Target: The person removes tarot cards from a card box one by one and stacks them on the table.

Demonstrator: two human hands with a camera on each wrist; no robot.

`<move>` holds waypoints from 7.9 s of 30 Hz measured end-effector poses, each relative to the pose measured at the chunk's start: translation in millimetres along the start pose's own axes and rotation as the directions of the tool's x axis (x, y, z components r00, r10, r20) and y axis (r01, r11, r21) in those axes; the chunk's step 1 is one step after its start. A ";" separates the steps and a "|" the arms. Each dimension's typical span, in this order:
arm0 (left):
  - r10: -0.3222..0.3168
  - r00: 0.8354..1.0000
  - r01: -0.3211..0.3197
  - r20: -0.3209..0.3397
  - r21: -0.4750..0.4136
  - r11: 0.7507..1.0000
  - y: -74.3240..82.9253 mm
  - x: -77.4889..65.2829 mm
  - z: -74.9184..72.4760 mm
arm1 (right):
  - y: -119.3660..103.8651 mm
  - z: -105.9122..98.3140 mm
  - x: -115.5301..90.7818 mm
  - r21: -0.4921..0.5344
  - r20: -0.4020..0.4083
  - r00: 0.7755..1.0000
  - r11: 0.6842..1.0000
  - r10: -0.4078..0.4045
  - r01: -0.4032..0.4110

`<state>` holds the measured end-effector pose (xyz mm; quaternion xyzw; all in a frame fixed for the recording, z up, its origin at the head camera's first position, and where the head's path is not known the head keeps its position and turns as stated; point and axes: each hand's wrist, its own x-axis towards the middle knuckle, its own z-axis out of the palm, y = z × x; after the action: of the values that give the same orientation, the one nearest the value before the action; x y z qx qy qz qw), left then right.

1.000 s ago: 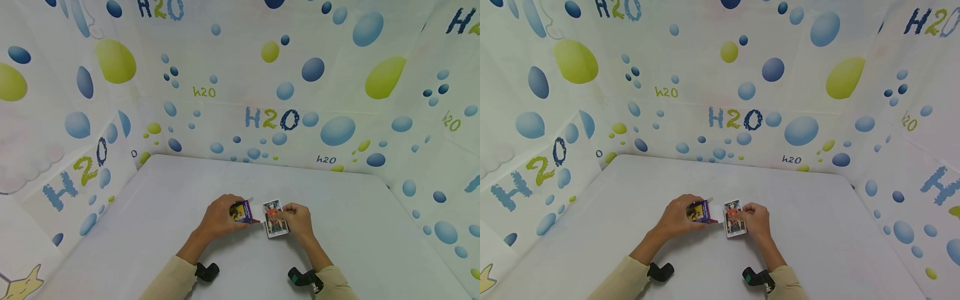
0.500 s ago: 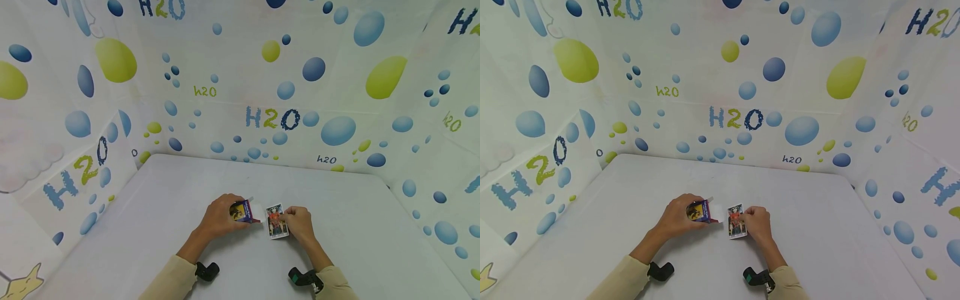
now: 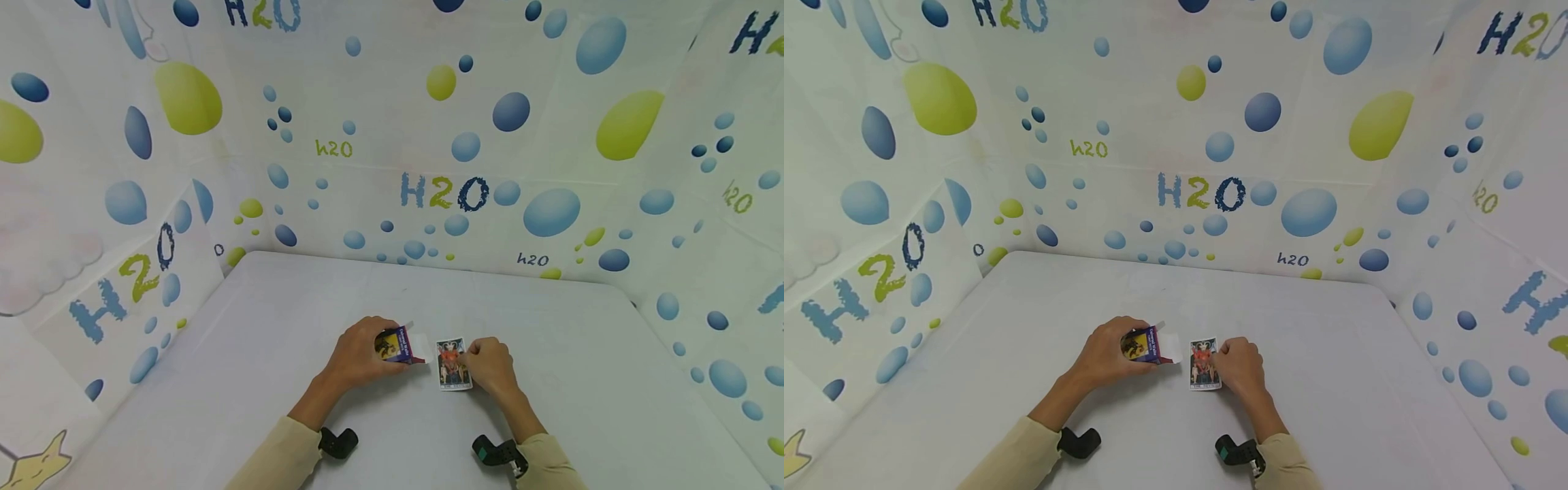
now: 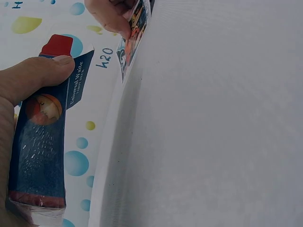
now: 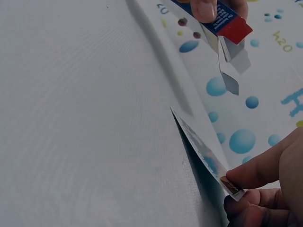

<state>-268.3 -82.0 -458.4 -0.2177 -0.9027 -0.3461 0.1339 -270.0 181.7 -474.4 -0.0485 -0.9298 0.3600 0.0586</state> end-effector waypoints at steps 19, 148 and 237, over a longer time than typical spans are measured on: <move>0.007 1.000 -0.007 0.003 0.013 1.000 -2.9 1.3 0.3 | 3.1 -1.6 0.0 -0.105 0.030 0.999 0.994 -0.015 0.018; 0.110 0.994 -0.110 0.004 -0.002 0.994 1.2 -2.0 6.9 | -49.8 34.3 -24.5 0.492 0.122 0.984 0.869 -0.126 0.051; 0.040 0.998 -0.039 0.054 -0.028 0.999 1.9 1.1 2.0 | -38.4 19.4 -17.1 0.509 0.044 0.997 0.861 -0.057 0.027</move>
<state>-268.5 -79.1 -458.3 -0.2465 -0.8970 -0.3492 0.1129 -257.8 138.3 -464.0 -0.0009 -0.8044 0.5919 0.0503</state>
